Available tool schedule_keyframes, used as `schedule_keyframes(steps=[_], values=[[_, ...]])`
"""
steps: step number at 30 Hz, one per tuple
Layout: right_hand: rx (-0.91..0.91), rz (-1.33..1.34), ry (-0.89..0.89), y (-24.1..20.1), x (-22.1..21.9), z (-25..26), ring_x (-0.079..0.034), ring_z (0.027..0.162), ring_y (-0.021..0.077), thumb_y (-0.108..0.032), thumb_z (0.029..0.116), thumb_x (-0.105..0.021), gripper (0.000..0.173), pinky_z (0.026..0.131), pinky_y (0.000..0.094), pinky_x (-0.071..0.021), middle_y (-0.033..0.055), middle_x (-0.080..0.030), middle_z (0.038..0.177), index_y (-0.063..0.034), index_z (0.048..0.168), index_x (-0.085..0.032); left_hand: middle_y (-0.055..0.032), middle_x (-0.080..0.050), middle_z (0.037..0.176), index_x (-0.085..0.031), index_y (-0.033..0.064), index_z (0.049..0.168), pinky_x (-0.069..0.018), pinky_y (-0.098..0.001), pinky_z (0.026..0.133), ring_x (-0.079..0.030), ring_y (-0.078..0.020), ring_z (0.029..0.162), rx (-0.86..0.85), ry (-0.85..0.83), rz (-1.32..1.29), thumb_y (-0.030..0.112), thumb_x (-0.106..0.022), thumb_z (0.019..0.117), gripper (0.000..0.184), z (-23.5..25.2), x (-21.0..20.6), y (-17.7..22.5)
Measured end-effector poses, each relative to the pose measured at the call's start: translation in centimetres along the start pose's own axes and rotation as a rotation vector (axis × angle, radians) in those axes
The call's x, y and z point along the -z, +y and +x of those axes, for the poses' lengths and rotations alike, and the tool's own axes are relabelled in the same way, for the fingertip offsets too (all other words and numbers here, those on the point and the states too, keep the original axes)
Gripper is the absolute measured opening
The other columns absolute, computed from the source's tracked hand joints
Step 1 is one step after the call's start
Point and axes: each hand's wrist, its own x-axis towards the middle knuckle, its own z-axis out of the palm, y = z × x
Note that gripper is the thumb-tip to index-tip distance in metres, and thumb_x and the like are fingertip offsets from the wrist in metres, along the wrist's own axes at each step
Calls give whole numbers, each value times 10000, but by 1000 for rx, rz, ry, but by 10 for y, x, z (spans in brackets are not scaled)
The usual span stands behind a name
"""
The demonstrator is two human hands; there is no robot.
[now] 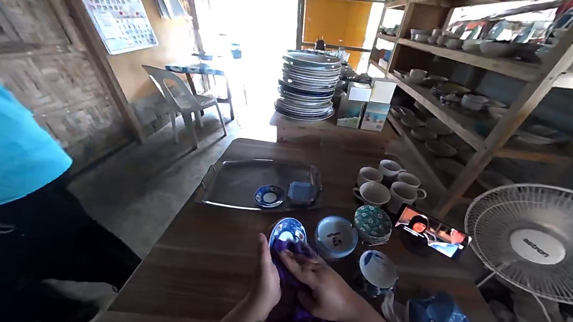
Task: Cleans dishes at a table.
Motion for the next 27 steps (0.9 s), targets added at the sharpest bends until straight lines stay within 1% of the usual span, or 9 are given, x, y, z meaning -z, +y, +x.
schedule_keyframes(steps=[3,6,10,13,16,18,21,23,27], values=[[-63,-124,47,7,1,-2,-519,1400,309,13,811,-655,710,1201,682,-234,151,-588,1460,-1,1500,-482,-142,-565,1367,-374,-22,1469,-477,-322,1057,-571,-142,1234,-70,-26,-65,470,27,1059,756,4,3,-5],[-126,-241,118,12,-1,-3,-451,1455,322,-24,794,-636,751,1181,725,-208,160,-530,1518,42,1514,-433,-140,-550,1400,-378,-29,1467,-458,-317,1082,-553,-136,1267,-40,-71,-44,460,32,1058,758,-1,-1,-6],[-120,-242,118,6,-8,-1,-372,1491,388,-48,795,-602,791,1196,702,-200,215,-468,1553,99,1532,-354,-136,-548,1407,-404,-37,1453,-432,-292,1103,-536,-110,1284,-34,-81,16,413,2,1073,716,-4,-3,-4],[-12,-95,88,1,-11,-1,-351,1505,373,-67,859,-589,755,1230,636,-205,225,-445,1566,76,1552,-324,-119,-570,1368,-425,-36,1433,-440,-284,1090,-543,-87,1258,-3,-100,11,391,-18,1082,686,-9,-4,1],[48,6,52,-3,-10,0,-397,1486,332,-55,882,-604,720,1241,534,-271,226,-468,1549,64,1544,-348,-72,-609,1239,-434,-11,1405,-500,-263,991,-590,-52,1129,42,-67,-32,400,-19,1086,665,-11,-5,5],[63,37,35,-1,-9,0,-474,1435,317,-34,878,-627,705,1238,507,-292,236,-523,1497,80,1525,-372,-79,-614,1236,-410,0,1429,-519,-276,967,-607,-66,1111,63,-41,-57,449,-7,1074,700,-9,-3,6],[47,1,9,4,-5,-1,-557,1361,303,33,826,-626,720,1243,547,-265,189,-611,1419,59,1514,-415,-110,-581,1331,-370,14,1477,-501,-306,1016,-585,-106,1194,0,0,-102,494,-8,1059,732,0,3,-1],[7,-121,69,8,-2,-3,-598,1319,260,34,838,-601,665,1229,604,-252,127,-657,1377,3,1490,-475,-133,-576,1349,-379,-10,1471,-490,-317,1037,-583,-134,1212,-74,18,-123,467,-15,1068,723,4,5,-4],[-120,-294,176,19,-1,-3,-497,1423,294,20,853,-572,640,1194,694,-236,118,-581,1478,-3,1488,-494,-158,-564,1352,-366,-54,1451,-487,-343,1057,-581,-161,1223,-86,-72,-129,424,11,1067,719,3,2,-3]])
